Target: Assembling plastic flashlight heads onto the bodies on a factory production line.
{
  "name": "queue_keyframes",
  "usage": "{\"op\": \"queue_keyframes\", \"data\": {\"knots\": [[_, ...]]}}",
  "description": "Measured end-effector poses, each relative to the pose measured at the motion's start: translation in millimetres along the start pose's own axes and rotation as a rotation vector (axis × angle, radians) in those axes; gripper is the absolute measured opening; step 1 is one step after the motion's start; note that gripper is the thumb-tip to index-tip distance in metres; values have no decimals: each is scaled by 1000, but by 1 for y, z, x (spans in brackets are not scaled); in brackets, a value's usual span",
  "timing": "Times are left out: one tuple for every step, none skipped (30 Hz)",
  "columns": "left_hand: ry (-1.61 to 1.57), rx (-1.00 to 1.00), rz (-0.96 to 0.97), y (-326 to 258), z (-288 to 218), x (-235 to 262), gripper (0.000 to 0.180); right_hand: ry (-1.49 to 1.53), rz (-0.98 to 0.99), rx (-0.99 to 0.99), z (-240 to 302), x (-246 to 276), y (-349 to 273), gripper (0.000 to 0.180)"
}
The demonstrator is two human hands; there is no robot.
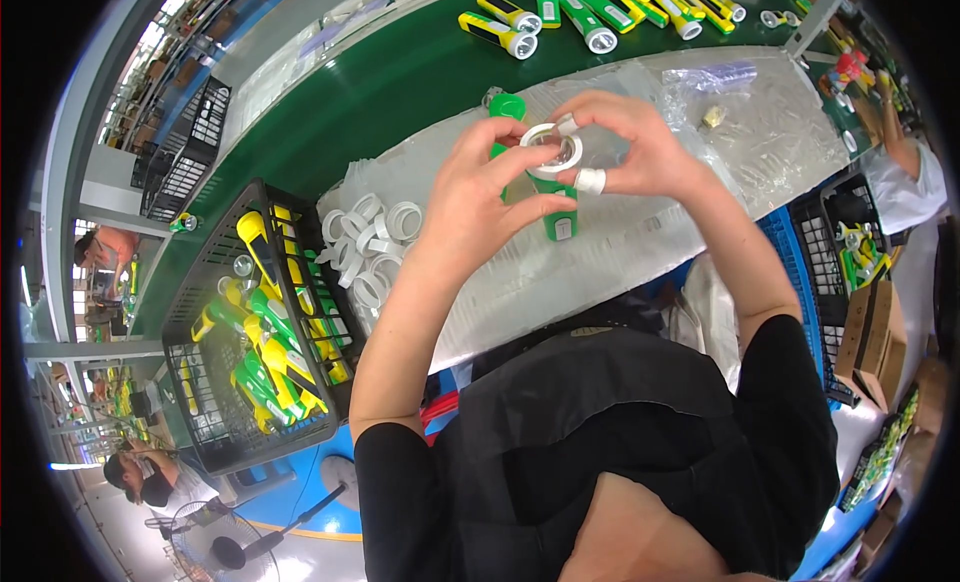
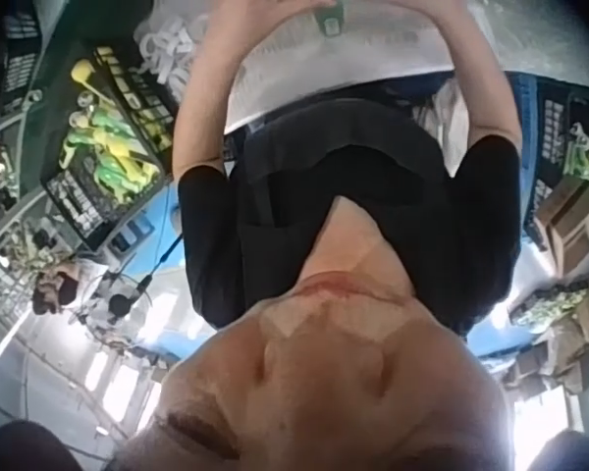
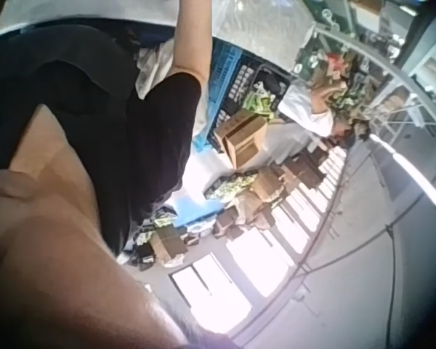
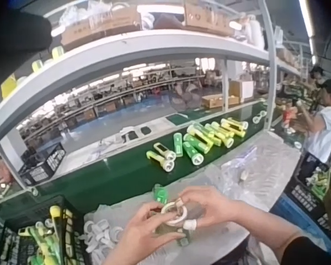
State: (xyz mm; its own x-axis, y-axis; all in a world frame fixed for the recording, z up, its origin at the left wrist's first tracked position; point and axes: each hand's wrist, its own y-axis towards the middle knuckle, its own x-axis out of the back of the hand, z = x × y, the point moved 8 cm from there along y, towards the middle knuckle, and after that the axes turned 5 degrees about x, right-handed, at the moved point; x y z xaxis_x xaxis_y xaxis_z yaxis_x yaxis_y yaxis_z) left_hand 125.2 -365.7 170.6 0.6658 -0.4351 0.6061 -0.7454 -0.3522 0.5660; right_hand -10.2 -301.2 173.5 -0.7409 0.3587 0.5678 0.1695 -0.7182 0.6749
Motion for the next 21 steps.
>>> {"op": "queue_keyframes", "data": {"knots": [[-4, -12, 3, 2, -2, -5, 46, -17, 115, -42, 1, 0, 3, 39], [-15, -18, 2, 5, -3, -9, 46, -34, 229, -86, 2, 0, 6, 36], [-4, -1, 29, 6, -3, -16, 45, -38, 232, -94, 4, 7, 13, 36], [8, 18, 57, 6, -3, -21, 44, -50, 370, -74, 10, 0, 19, 34], [0, 21, 58, 3, -3, -26, 44, -59, 507, -53, 14, -7, 23, 32], [-64, 66, 36, 2, 0, -29, 42, -63, 509, -60, 14, -4, 30, 32], [-128, 114, 14, 1, 4, -30, 40, -78, 611, -76, 13, -8, 32, 30], [-135, 114, 15, 1, 4, -30, 40, -92, 714, -91, 10, -14, 31, 28], [-157, 124, 0, 1, 3, -29, 39, -94, 716, -100, 9, -13, 31, 28], [-179, 134, -16, 0, 3, -28, 37, -87, 715, -94, 8, -13, 32, 28], [-187, 135, -14, 0, 3, -30, 37, -81, 714, -89, 9, -12, 32, 27], [-180, 149, -13, 0, 6, -30, 37, -82, 719, -91, 10, -12, 33, 27], [-172, 164, -11, 0, 8, -31, 37, -127, 747, -143, 8, -12, 33, 28], [-176, 165, -14, 1, 11, -32, 37, -173, 775, -196, 6, -13, 32, 29], [-149, 148, -19, 3, 11, -34, 37, -176, 778, -201, 11, -16, 33, 29], [-122, 131, -23, 4, 10, -35, 37, -383, 791, -319, 6, -17, 33, 32], [-127, 130, -24, 4, 9, -35, 37, -590, 796, -435, -1, -12, 31, 37], [-132, 135, -24, 5, 8, -35, 38, -594, 799, -434, -2, -12, 32, 37], [-137, 140, -23, 6, 8, -35, 38, -633, 765, -448, -6, -9, 33, 44], [-138, 139, -27, 7, 10, -35, 38, -671, 730, -461, -11, -6, 33, 52], [-141, 111, -35, 7, 11, -36, 38, -678, 728, -464, -22, -6, 26, 52]]}}
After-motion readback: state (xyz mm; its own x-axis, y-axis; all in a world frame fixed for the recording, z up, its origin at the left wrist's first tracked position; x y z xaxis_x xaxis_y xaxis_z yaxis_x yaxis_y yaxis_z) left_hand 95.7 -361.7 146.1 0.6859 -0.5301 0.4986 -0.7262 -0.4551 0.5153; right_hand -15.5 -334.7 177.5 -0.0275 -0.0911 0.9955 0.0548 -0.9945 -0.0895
